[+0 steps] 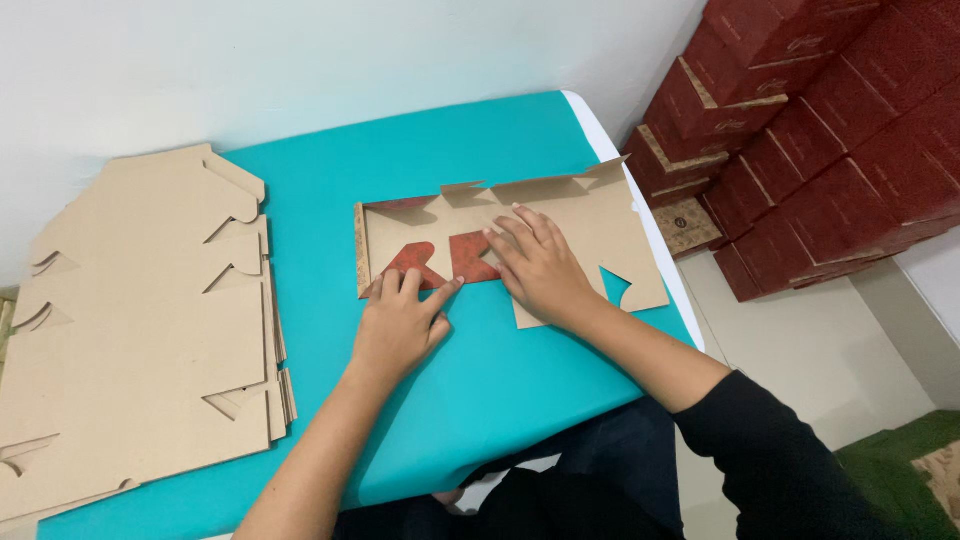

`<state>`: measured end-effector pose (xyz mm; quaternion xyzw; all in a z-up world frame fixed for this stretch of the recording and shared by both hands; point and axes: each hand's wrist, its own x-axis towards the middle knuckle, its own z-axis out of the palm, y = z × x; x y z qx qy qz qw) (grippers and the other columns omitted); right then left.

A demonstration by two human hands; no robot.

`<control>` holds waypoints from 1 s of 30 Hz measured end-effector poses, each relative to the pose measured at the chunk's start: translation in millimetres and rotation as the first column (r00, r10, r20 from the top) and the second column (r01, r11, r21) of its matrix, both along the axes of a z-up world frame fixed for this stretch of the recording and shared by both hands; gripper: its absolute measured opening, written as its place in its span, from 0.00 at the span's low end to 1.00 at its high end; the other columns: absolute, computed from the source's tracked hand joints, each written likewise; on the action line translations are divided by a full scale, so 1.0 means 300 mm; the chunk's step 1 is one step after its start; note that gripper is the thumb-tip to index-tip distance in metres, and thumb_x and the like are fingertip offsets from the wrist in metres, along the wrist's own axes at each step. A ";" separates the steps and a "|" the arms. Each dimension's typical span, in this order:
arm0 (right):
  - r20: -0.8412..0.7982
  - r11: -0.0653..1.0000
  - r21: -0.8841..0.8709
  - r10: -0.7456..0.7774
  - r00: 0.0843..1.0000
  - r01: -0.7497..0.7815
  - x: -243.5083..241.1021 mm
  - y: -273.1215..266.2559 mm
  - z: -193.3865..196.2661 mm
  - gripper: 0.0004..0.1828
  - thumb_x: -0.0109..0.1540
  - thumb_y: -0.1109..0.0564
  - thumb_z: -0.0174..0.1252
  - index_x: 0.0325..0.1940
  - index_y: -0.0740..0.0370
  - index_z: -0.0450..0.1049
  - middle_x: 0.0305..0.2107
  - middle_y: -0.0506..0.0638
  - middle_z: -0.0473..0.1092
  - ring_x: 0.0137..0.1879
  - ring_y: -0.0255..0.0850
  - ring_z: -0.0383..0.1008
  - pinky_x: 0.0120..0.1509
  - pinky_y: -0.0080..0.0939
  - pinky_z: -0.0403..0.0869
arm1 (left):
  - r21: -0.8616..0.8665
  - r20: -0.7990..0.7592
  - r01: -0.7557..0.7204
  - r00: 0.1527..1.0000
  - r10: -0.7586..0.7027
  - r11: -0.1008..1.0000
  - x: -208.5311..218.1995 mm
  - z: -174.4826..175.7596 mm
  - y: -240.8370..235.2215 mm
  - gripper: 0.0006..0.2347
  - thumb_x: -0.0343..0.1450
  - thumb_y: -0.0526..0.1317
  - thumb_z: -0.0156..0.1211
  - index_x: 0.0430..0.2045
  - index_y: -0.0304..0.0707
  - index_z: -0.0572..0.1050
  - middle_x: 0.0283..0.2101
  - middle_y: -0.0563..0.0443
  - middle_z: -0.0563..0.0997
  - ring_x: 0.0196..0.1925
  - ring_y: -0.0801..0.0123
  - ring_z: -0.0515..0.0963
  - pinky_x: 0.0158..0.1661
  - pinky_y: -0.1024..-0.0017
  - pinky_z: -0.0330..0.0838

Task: The person assembles a flat cardboard piece into a box by folding the sides and tucking the flaps into slots. The person handles the cardboard piece by hand, folding it into shape and securing the flaps to form a finished box.

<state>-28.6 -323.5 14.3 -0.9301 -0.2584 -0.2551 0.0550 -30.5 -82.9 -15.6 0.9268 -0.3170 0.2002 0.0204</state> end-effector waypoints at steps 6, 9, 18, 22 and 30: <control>-0.133 0.984 -0.012 0.173 0.976 -0.177 -0.045 0.031 0.014 0.15 0.56 0.54 0.56 0.46 0.44 0.74 0.56 0.50 0.62 0.72 0.55 0.47 0.74 0.60 0.45 | 0.015 -0.023 -0.017 1.000 0.018 1.000 0.002 -0.003 -0.001 0.18 0.63 0.50 0.43 0.48 0.67 0.70 0.36 0.50 0.67 0.46 0.55 0.70 0.53 0.52 0.70; -0.178 0.987 -0.063 0.134 0.975 -0.147 -0.040 0.023 0.033 0.13 0.55 0.53 0.56 0.44 0.42 0.76 0.55 0.49 0.64 0.73 0.54 0.45 0.75 0.61 0.41 | 0.013 -0.039 -0.022 0.999 0.023 1.000 0.003 -0.005 -0.003 0.19 0.63 0.50 0.44 0.49 0.68 0.69 0.36 0.51 0.67 0.47 0.55 0.70 0.53 0.52 0.69; -0.202 1.000 0.021 0.026 0.979 -0.022 -0.049 0.020 0.010 0.12 0.57 0.58 0.52 0.40 0.46 0.79 0.52 0.47 0.68 0.74 0.49 0.47 0.76 0.57 0.39 | 0.001 -0.015 -0.010 1.000 0.010 1.000 -0.002 -0.005 0.003 0.19 0.63 0.51 0.45 0.49 0.68 0.70 0.36 0.50 0.67 0.45 0.55 0.70 0.53 0.52 0.69; -0.163 1.000 0.013 0.018 0.986 -0.016 -0.070 -0.014 0.020 0.11 0.57 0.57 0.53 0.39 0.47 0.79 0.50 0.47 0.68 0.73 0.48 0.49 0.76 0.57 0.41 | -0.011 -0.004 -0.005 1.000 0.005 1.000 -0.003 -0.005 0.008 0.19 0.64 0.51 0.45 0.49 0.68 0.69 0.37 0.50 0.67 0.45 0.55 0.70 0.53 0.52 0.69; -0.377 1.000 -0.001 -0.007 0.926 0.007 -0.088 -0.128 0.017 0.20 0.56 0.57 0.52 0.50 0.39 0.74 0.58 0.42 0.63 0.74 0.47 0.45 0.77 0.59 0.39 | 0.014 0.015 0.003 1.000 -0.003 1.000 -0.009 0.023 0.002 0.18 0.63 0.51 0.46 0.48 0.67 0.71 0.36 0.50 0.68 0.45 0.55 0.71 0.54 0.52 0.68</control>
